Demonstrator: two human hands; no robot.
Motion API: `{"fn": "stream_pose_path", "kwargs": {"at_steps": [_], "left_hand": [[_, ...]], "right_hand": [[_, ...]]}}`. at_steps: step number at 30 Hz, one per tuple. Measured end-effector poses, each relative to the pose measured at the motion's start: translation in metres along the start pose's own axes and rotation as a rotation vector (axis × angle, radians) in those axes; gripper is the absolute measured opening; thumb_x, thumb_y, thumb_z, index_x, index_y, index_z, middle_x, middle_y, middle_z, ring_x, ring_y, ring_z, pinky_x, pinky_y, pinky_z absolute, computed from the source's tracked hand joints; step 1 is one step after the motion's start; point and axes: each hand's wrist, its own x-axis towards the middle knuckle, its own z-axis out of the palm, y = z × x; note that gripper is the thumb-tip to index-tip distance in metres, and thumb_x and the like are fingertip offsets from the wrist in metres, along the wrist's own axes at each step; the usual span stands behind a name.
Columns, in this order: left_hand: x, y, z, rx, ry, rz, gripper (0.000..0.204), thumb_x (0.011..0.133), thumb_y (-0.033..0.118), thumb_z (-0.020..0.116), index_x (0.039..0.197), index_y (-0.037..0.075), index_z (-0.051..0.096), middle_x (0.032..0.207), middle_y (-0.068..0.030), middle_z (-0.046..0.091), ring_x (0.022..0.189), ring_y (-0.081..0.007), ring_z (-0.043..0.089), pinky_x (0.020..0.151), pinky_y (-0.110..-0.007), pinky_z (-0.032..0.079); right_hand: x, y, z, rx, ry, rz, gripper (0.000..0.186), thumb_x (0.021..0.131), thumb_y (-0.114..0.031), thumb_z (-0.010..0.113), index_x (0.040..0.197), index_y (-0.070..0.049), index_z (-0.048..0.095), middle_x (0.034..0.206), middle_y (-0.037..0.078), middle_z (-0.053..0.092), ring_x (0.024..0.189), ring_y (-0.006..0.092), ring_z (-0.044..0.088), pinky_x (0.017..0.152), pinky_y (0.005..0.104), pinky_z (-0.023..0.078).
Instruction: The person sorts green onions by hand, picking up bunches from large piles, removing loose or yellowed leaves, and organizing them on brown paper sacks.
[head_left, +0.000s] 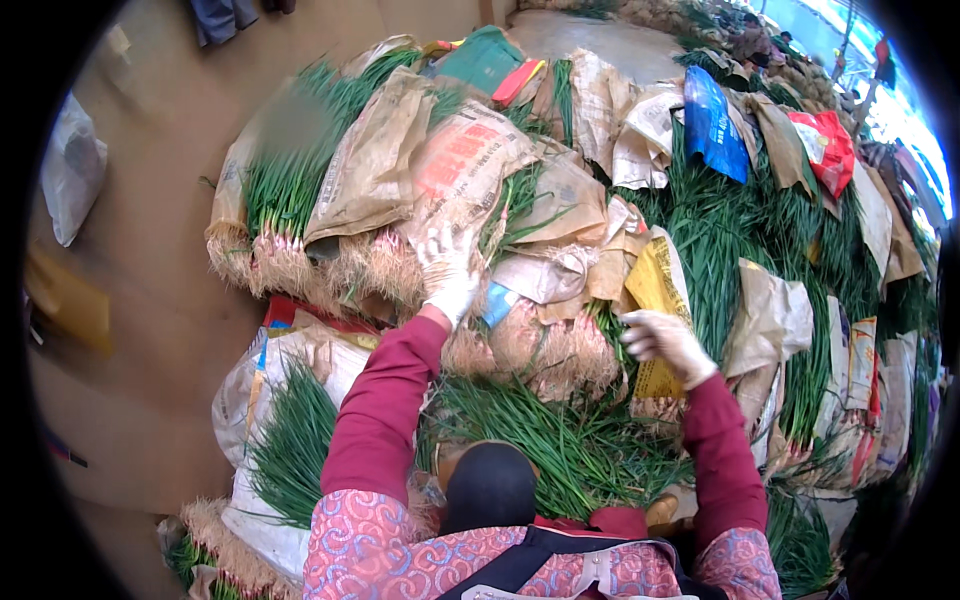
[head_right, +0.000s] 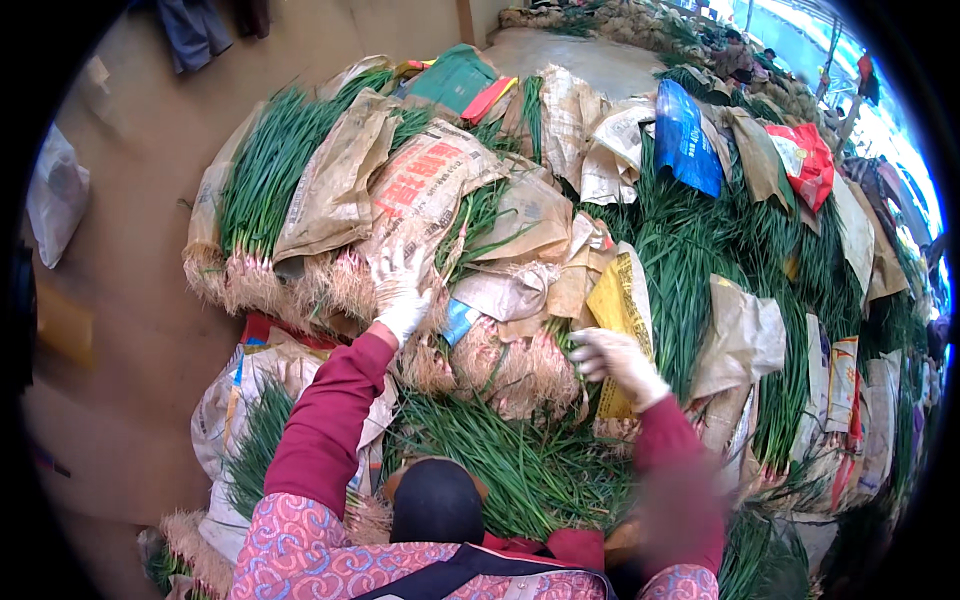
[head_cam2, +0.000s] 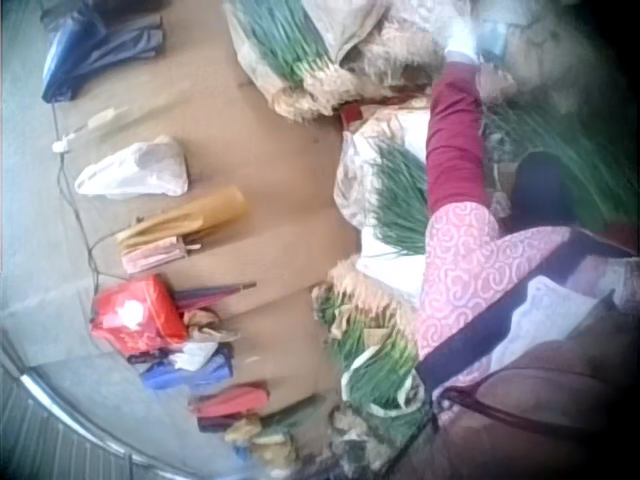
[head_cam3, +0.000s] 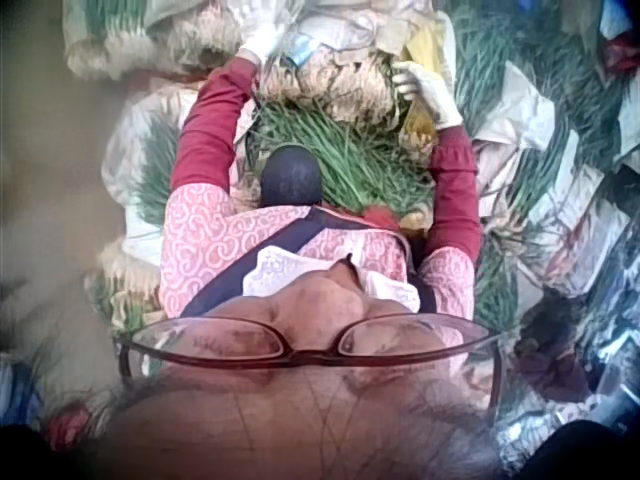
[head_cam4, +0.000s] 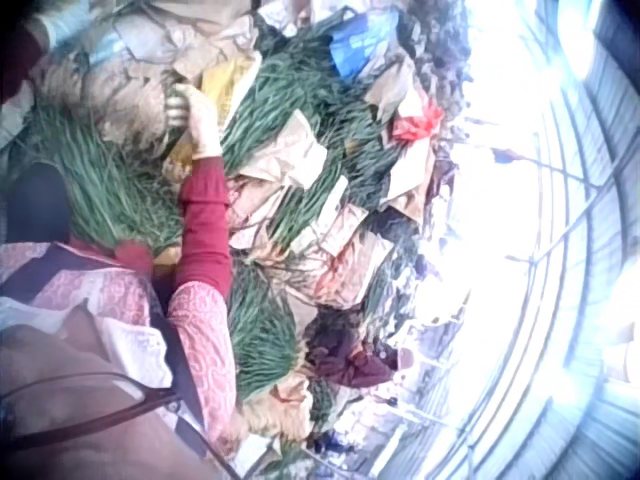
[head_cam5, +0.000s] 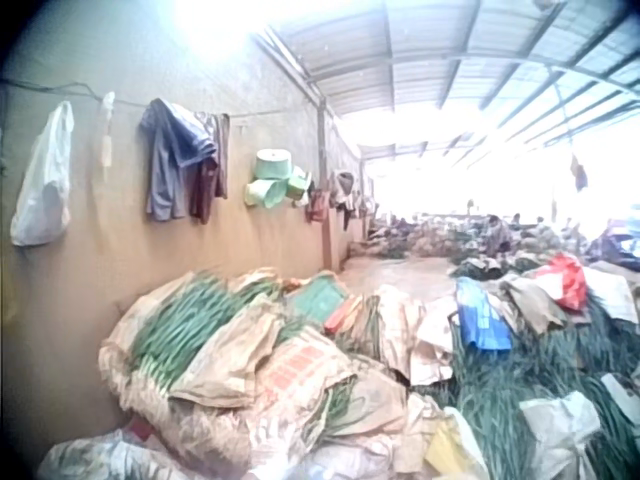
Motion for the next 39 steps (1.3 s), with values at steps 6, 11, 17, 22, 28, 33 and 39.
{"fn": "stream_pose_path", "kwargs": {"at_steps": [6, 11, 17, 22, 28, 33, 39], "left_hand": [[0.031, -0.038, 0.019, 0.013, -0.229, -0.017, 0.078, 0.073, 0.027, 0.066, 0.139, 0.021, 0.026, 0.143, -0.0167, 0.023, 0.129, -0.0372, 0.026, 0.104, -0.053, 0.02], [0.049, -0.077, 0.01, -0.6, -0.167, -0.002, 0.033, 0.086, 0.007, 0.051, 0.118, 0.01, 0.057, 0.108, -0.0123, 0.062, 0.102, -0.0198, 0.059, 0.091, -0.03, 0.044], [0.127, -0.132, -0.056, -1.113, 0.27, -0.262, 0.033, 0.091, 0.019, 0.049, 0.12, 0.004, 0.051, 0.113, -0.0138, 0.056, 0.093, -0.0235, 0.059, 0.081, -0.033, 0.052], [0.138, -0.138, -0.092, -1.502, 0.262, -0.465, 0.035, 0.091, 0.017, 0.047, 0.123, 0.004, 0.046, 0.119, -0.0111, 0.049, 0.076, -0.0275, 0.061, 0.056, -0.035, 0.057], [0.145, -0.129, -0.073, -1.499, 0.33, -0.379, 0.038, 0.09, 0.018, 0.049, 0.124, 0.001, 0.046, 0.121, -0.0123, 0.05, 0.101, -0.0247, 0.055, 0.084, -0.036, 0.049], [0.09, -0.109, -0.067, -1.206, 0.323, -0.314, 0.036, 0.086, 0.019, 0.054, 0.118, 0.002, 0.051, 0.117, -0.0123, 0.054, 0.108, -0.0212, 0.05, 0.093, -0.033, 0.041], [0.011, -0.117, 0.03, -0.583, 0.257, -0.341, 0.059, 0.07, 0.017, 0.072, 0.121, 0.005, 0.045, 0.117, -0.0176, 0.048, 0.107, -0.0301, 0.049, 0.092, -0.039, 0.039]], "right_hand": [[0.166, 0.066, 0.044, 0.139, 0.002, 0.201, 0.046, 0.088, -0.044, 0.05, 0.118, -0.008, 0.05, 0.098, 0.006, 0.062, 0.069, 0.0129, 0.058, 0.062, 0.0287, 0.048], [0.266, 0.083, 0.067, 0.283, 0.078, 0.328, 0.06, 0.087, -0.052, 0.047, 0.133, -0.015, 0.037, 0.117, 0.011, 0.055, 0.093, 0.02, 0.055, 0.076, 0.0373, 0.045], [0.308, 0.094, 0.078, 0.46, 0.103, 0.202, 0.065, 0.085, -0.052, 0.05, 0.136, -0.015, 0.031, 0.131, 0.01, 0.045, 0.111, 0.023, 0.046, 0.091, 0.0392, 0.037], [0.326, 0.095, 0.086, 0.481, 0.119, 0.266, 0.058, 0.084, -0.056, 0.05, 0.13, -0.023, 0.04, 0.128, 0.006, 0.048, 0.101, 0.0197, 0.05, 0.082, 0.0349, 0.039], [0.368, 0.093, 0.063, 0.412, 0.142, 0.229, 0.037, 0.088, -0.046, 0.047, 0.103, -0.012, 0.051, 0.091, 0.005, 0.063, 0.071, 0.0149, 0.057, 0.058, 0.03, 0.044], [0.358, 0.082, 0.063, 0.291, 0.189, 0.235, 0.029, 0.09, -0.037, 0.046, 0.078, -0.011, 0.051, 0.068, 0.003, 0.061, 0.046, 0.012, 0.051, 0.042, 0.0257, 0.04], [0.318, 0.072, 0.08, 0.219, 0.199, 0.002, 0.036, 0.089, -0.034, 0.052, 0.064, -0.009, 0.051, 0.057, 0.004, 0.058, 0.043, 0.011, 0.048, 0.04, 0.0248, 0.037]]}}
